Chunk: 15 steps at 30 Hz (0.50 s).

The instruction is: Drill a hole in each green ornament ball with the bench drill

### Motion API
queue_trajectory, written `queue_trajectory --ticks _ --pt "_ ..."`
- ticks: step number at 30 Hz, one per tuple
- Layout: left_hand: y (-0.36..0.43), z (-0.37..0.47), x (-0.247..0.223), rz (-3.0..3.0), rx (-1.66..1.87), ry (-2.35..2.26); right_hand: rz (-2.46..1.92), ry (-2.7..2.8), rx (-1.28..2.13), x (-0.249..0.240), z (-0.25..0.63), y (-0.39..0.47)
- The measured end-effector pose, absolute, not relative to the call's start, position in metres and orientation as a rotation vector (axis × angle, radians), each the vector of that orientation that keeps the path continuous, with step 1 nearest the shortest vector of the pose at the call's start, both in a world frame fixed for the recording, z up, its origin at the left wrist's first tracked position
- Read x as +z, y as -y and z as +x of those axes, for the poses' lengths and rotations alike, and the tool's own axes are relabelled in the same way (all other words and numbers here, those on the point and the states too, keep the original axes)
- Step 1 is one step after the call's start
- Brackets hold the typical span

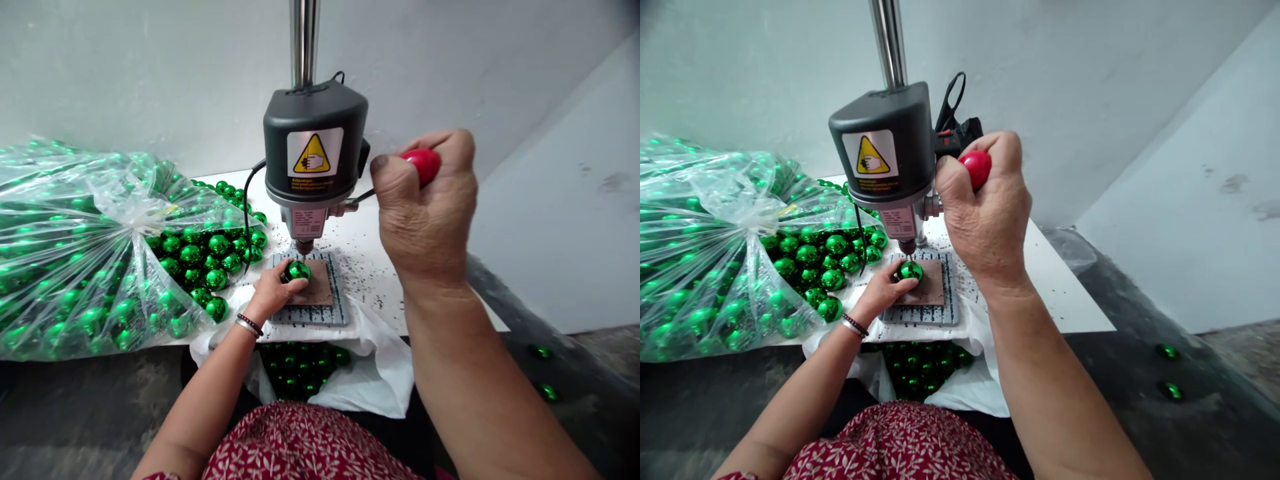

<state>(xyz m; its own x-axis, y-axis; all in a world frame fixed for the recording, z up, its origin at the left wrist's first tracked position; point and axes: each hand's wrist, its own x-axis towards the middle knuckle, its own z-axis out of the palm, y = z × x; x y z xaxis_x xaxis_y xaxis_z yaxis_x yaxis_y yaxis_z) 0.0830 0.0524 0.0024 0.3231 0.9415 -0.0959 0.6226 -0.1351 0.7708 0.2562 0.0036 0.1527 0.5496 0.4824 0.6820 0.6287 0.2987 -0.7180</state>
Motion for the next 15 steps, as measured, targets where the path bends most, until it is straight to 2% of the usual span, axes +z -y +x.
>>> queue_trajectory --ticks 5,15 --pt "-0.046 0.090 0.008 2.121 0.454 -1.470 -1.356 1.054 -0.095 0.155 0.255 -0.001" --pt "-0.046 0.090 0.001 2.124 0.457 -1.459 -1.316 1.120 -0.250 0.134 0.257 0.011"
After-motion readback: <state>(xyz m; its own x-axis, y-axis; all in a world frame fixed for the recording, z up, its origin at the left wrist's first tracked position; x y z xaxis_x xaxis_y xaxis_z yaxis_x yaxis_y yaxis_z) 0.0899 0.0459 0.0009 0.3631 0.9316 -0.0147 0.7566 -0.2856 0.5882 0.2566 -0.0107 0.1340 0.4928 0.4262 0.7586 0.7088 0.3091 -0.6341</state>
